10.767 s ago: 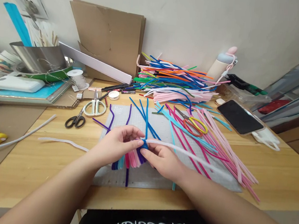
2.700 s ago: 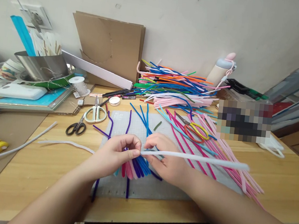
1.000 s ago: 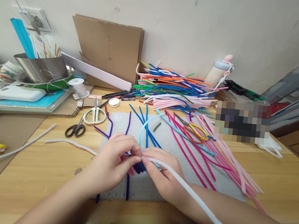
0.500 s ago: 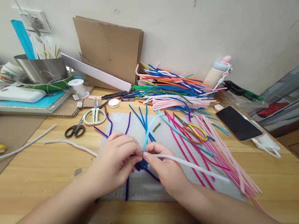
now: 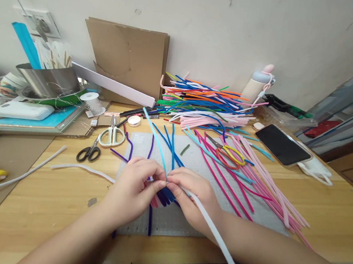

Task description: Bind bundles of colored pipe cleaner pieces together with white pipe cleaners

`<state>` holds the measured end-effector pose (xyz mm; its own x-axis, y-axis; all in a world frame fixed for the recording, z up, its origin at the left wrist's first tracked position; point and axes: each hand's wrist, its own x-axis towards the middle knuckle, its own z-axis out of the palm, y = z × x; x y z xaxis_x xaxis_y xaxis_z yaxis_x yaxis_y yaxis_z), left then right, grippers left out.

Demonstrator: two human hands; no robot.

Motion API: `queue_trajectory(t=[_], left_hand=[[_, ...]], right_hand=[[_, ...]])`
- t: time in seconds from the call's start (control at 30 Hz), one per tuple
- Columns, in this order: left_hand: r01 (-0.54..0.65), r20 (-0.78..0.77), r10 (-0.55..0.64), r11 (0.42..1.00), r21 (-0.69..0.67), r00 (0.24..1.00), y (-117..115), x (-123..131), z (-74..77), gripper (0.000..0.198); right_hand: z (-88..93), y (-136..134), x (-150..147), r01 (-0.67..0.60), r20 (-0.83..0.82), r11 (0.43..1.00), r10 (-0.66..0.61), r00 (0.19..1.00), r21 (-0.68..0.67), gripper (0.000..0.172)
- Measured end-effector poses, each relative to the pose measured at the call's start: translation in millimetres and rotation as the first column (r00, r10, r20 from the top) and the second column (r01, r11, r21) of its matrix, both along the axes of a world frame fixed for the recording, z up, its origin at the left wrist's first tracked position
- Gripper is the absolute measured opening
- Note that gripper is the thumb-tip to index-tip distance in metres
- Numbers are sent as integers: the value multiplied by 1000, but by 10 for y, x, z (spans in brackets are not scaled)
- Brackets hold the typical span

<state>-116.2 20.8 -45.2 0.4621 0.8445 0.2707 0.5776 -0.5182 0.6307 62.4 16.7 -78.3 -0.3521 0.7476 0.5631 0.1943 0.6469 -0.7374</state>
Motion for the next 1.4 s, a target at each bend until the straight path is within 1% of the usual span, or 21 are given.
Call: queue_trajectory(t=[0.2,0.33,0.47,0.57,0.67,0.73,0.77,0.8,0.83,0.9,0.93,0.97,1.0,1.03,1.2,1.4], left_hand=[[-61,76,73,986,-153,994,-1,9,-19,15],[-91,177,139,962,-257,974,-2,21,-55,13],[-84,258,171,945,-315,951,16,28,-89,17],[-84,281,191,932,-351,940,42,25,-120,19],[-59,310,191,918,-391,931,81,13,-156,16],[-34,344,186,914,-404,920,111,5,-173,15],[-15,365,182,910,-415,913,125,3,-178,15],[6,386,181,900,-435,904,137,3,-181,15],[29,407,185,884,-466,894,147,5,-183,16],[85,448,205,834,-545,870,159,14,-186,20],[108,466,221,807,-580,857,161,19,-188,23],[125,482,237,786,-605,844,161,25,-190,24],[136,494,249,773,-620,833,159,29,-192,25],[141,501,258,766,-627,826,156,33,-194,26],[97,486,307,760,-643,818,139,45,-202,26],[98,498,332,748,-656,802,124,71,-169,23]], right_hand=[[-30,-23,1,52,7,993,-53,999,109,12],[-43,-26,-9,77,8,987,-79,997,139,14],[-64,-31,-19,78,-16,987,-77,997,138,17],[-72,-43,-17,58,-33,993,-55,998,99,18],[-60,-39,-13,28,-45,998,-26,999,62,16],[-48,-22,-16,20,-62,1000,-21,998,-12,13],[-45,-10,-20,25,-72,996,-32,997,-89,11],[-45,3,-26,29,-82,980,-46,996,-197,11],[-50,14,-32,26,-93,945,-59,994,-325,11],[-71,32,-49,-11,-139,826,-82,987,-564,15],[-84,36,-59,-43,-175,766,-92,980,-641,17],[-96,38,-68,-72,-212,725,-104,972,-685,19],[-104,38,-77,-90,-241,705,-118,963,-704,19],[-105,36,-86,-97,-259,701,-130,957,-707,20],[-48,14,-107,-90,-234,713,-106,966,-695,17],[-34,5,-94,-55,-195,735,-106,975,-675,16]])
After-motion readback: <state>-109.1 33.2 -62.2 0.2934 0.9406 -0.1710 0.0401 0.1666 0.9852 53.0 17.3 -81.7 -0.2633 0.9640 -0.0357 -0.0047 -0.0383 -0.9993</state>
